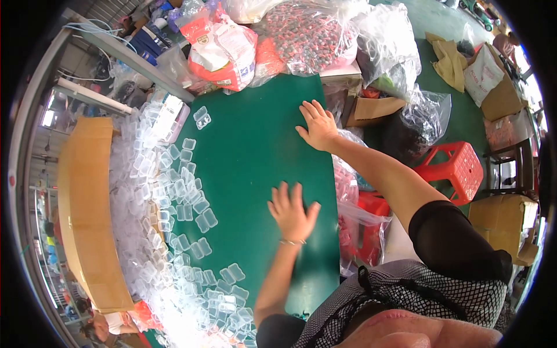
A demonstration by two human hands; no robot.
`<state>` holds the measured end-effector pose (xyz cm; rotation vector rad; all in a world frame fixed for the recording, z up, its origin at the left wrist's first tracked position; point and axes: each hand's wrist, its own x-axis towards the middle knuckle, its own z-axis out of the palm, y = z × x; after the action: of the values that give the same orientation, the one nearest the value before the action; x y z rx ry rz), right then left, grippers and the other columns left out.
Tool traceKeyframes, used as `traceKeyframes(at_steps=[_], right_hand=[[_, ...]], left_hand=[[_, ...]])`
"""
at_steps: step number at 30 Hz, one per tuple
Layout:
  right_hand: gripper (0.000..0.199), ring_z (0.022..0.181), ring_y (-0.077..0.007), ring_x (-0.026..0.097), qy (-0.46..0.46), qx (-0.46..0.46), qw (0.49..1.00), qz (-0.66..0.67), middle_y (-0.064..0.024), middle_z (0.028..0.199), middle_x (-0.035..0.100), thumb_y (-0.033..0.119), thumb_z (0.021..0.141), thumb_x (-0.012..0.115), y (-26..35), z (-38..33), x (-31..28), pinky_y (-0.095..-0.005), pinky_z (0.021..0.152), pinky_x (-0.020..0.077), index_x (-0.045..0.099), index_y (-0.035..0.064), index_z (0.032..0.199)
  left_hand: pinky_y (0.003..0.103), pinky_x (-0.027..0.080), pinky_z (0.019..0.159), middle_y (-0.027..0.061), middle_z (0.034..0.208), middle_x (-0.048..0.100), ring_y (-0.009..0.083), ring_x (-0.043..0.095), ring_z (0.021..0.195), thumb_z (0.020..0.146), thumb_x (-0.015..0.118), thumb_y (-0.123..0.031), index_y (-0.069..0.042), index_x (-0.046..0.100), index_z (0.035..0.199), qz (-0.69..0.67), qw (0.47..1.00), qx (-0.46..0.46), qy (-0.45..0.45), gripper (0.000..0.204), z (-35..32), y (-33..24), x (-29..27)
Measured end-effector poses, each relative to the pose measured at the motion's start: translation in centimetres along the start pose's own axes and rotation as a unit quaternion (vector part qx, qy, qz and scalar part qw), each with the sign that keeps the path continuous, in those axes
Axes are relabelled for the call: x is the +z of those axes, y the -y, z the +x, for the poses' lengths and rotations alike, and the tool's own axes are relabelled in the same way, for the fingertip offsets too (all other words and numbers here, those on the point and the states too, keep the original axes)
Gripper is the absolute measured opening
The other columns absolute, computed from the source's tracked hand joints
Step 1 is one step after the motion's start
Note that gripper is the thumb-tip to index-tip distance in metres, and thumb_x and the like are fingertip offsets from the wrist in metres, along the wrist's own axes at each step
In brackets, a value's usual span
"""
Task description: Packaging small pink beads or capsules into plastic bags and clear containers at a workshop table.
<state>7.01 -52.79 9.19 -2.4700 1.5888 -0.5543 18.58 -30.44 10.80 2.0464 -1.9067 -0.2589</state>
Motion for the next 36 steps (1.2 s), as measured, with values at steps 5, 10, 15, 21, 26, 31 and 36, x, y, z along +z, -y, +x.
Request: traceKeyframes(at_steps=[5, 10, 15, 21, 26, 31, 36], right_hand=[[0.059, 0.133, -0.0259, 0.021, 0.006, -0.009, 1.000, -0.029, -0.0059, 0.141, 0.028, 0.040, 0.084, 0.049, -1.7, -0.4, 0.1, -0.0529, 0.098, 0.0291, 0.036, 0.0076, 0.132], [0.055, 0.131, -0.0278, 0.025, 0.020, -0.064, 0.997, 0.028, -0.0057, 0.140, 0.031, 0.039, 0.085, 0.047, -1.1, -9.1, -1.4, -0.0541, 0.098, 0.0295, 0.037, 0.0087, 0.131], [0.050, 0.119, -0.0302, 0.040, 0.237, 0.079, 0.961, 0.115, -0.0130, 0.128, 0.042, 0.027, 0.080, 0.055, -6.9, -28.0, -1.4, -0.0506, 0.090, 0.0372, 0.042, 0.0088, 0.125], [0.070, 0.126, -0.0321, 0.032, 0.327, 0.241, 0.912, 0.057, -0.0151, 0.137, 0.031, 0.015, 0.068, 0.063, -6.6, -41.1, -2.4, -0.0499, 0.095, 0.0365, 0.036, 0.0176, 0.132], [0.073, 0.123, -0.0386, 0.035, 0.296, 0.238, 0.908, 0.177, -0.0179, 0.138, 0.029, 0.008, 0.066, 0.063, -10.0, -46.0, 5.1, -0.0386, 0.099, 0.0376, 0.035, 0.0148, 0.133], [0.073, 0.124, -0.0377, 0.034, 0.290, 0.267, 0.911, 0.118, -0.0217, 0.135, 0.031, 0.009, 0.064, 0.063, -7.1, -44.7, 2.2, -0.0400, 0.102, 0.0349, 0.034, 0.0075, 0.131], [0.065, 0.120, -0.0377, 0.038, 0.257, 0.282, 0.921, 0.078, -0.0222, 0.132, 0.035, 0.015, 0.070, 0.063, -6.5, -42.4, 0.3, -0.0394, 0.100, 0.0361, 0.038, 0.0068, 0.130]], left_hand=[[0.064, 0.019, 0.097, 0.0163, 0.138, 0.030, 0.0457, 0.023, 0.126, 0.075, 0.054, -0.056, -0.014, 0.041, 0.131, 0.051, 0.998, 0.029, -0.022, 0.071, -4.4, -4.8, 1.7], [0.061, 0.019, 0.099, 0.0139, 0.138, 0.031, 0.0427, 0.024, 0.127, 0.076, 0.055, -0.053, -0.015, 0.043, 0.129, 0.093, 0.995, 0.012, -0.037, 0.066, -4.5, -4.6, 0.6], [0.061, 0.023, 0.097, 0.0109, 0.137, 0.033, 0.0413, 0.027, 0.126, 0.078, 0.054, -0.053, -0.019, 0.044, 0.128, 0.108, 0.992, 0.023, -0.061, 0.061, -4.4, -4.2, 1.7], [0.063, 0.022, 0.097, 0.0118, 0.136, 0.033, 0.0426, 0.027, 0.126, 0.076, 0.056, -0.052, -0.018, 0.046, 0.126, 0.103, 0.993, 0.014, -0.064, 0.061, -5.6, -3.6, 2.1], [0.062, 0.022, 0.097, 0.0134, 0.136, 0.034, 0.0416, 0.027, 0.126, 0.079, 0.053, -0.051, -0.016, 0.045, 0.126, 0.072, 0.994, 0.021, -0.073, 0.059, -5.2, -4.3, 1.9], [0.063, 0.022, 0.097, 0.0154, 0.136, 0.034, 0.0426, 0.027, 0.126, 0.082, 0.050, -0.049, -0.014, 0.044, 0.128, 0.044, 0.997, 0.021, -0.065, 0.058, -5.5, -3.8, 1.2], [0.060, 0.021, 0.099, 0.0135, 0.137, 0.033, 0.0409, 0.027, 0.127, 0.080, 0.054, -0.046, -0.015, 0.044, 0.127, 0.004, 0.999, 0.012, -0.049, 0.057, -5.4, -3.2, 0.6]])
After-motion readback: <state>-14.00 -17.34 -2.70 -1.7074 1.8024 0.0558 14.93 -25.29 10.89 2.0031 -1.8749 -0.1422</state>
